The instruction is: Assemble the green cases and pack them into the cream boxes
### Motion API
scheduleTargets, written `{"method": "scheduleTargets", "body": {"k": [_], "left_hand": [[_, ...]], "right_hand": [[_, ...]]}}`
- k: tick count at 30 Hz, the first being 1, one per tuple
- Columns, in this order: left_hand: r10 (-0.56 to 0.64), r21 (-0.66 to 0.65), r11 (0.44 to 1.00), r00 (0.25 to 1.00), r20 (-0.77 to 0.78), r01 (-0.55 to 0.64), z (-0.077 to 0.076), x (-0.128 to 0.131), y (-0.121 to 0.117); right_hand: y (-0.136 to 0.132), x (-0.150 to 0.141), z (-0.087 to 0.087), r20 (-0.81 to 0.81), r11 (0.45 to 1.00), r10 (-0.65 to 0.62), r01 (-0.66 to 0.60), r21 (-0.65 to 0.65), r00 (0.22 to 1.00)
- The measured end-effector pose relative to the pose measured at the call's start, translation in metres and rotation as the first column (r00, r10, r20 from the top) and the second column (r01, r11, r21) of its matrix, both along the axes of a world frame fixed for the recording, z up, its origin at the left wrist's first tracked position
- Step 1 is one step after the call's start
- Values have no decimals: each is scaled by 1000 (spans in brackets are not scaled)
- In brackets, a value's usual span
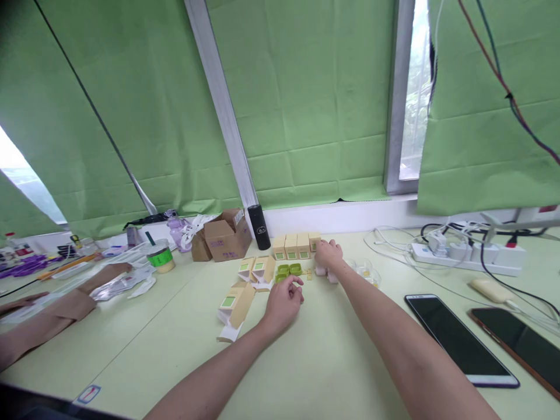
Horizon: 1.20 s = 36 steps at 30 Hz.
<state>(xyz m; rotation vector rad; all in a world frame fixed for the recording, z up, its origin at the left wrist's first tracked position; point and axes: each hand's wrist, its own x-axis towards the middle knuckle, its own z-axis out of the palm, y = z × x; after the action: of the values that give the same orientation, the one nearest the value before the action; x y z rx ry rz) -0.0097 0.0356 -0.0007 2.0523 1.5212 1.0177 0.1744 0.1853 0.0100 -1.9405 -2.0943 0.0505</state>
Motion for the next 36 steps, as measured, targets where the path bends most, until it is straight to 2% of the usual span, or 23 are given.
{"method": "scheduleTargets", "body": {"k": [8,13,17,20,24,28,30,33,36], "left_hand": [[-5,10,1000,999,-44,5,1,0,-1],[0,9,1000,998,-68,1,1,0,-1],[1,14,1000,996,-91,0,1,-1,0],[8,23,1000,994,-106,-6,2,-2,1],[25,22,1000,989,-146,-22,6,-3,1],[56,21,998,977,-204,-53,14,-4,1],[80,51,996,960,-270,-69,20,-6,1],[139,130,987,892,-431,-91,30,-13,3],[184,148,982,769,-612,-118,37,-22,8]], "right_hand": [[-26,2,18,-95,996,-12,21,89,995],[-57,3,35,-182,980,2,34,195,983],[-88,0,41,-262,971,26,38,235,965],[-115,-6,35,-307,976,53,16,216,950],[-150,-13,15,-322,984,124,-73,165,939],[-171,-15,-9,-239,981,189,-172,89,953],[-176,-14,-18,-167,961,271,-255,110,948],[-180,-11,-25,-111,933,346,-329,144,932],[-182,-10,-27,-128,926,363,-342,160,923]]}}
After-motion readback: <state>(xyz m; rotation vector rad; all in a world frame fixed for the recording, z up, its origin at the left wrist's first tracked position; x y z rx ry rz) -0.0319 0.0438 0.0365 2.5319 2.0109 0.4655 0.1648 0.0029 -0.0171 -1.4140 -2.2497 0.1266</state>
